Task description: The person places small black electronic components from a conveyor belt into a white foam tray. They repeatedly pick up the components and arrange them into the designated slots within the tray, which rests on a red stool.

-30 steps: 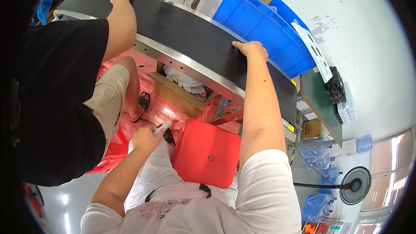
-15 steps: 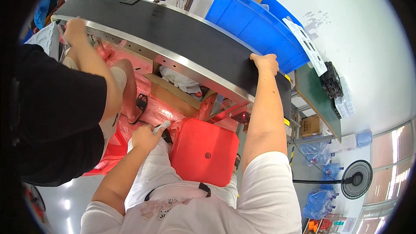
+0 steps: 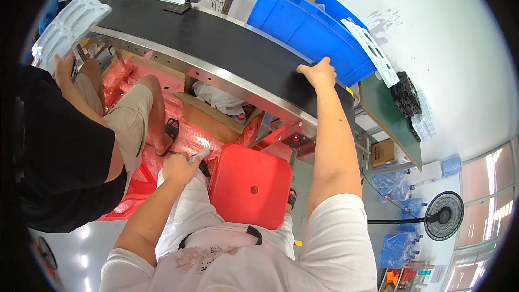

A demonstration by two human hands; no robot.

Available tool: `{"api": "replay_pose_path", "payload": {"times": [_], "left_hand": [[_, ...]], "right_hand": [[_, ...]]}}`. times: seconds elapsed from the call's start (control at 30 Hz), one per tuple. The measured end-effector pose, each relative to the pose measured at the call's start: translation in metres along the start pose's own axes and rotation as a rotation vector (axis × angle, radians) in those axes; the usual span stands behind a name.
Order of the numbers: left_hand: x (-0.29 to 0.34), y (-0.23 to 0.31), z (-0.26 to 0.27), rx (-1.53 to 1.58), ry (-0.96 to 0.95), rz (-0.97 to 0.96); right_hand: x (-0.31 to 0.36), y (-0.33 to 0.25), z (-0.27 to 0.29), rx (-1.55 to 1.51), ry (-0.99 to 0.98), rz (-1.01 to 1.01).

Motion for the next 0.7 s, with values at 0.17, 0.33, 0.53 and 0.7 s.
{"api": "replay_pose_path", "payload": {"times": [0.17, 0.33, 0.53, 0.7], "left_hand": [[0.002, 0.001, -0.001, 0.002, 0.023, -0.03], [0.001, 0.0, -0.005, 0.0, 0.025, -0.04], [-0.001, -0.003, -0.006, 0.006, 0.016, -0.054], [0.0, -0.005, -0.001, 0.027, -0.025, -0.024]], "right_hand": [[0.009, -0.017, 0.0, -0.058, 0.001, 0.161], [0.018, -0.044, 0.003, -0.174, -0.015, 0.168], [0.021, -0.087, 0.001, -0.231, -0.029, 0.225], [0.005, -0.114, -0.02, -0.446, -0.1, 0.06]]}}
Point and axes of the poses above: each hand's wrist, its own x-axis away from the middle knuckle, its own z-axis out of the back of the hand, y = z × x, the point moved 4 cm from there along -x, towards the middle knuckle, and after that the axes turned 3 degrees about z, right-handed, at the moved point
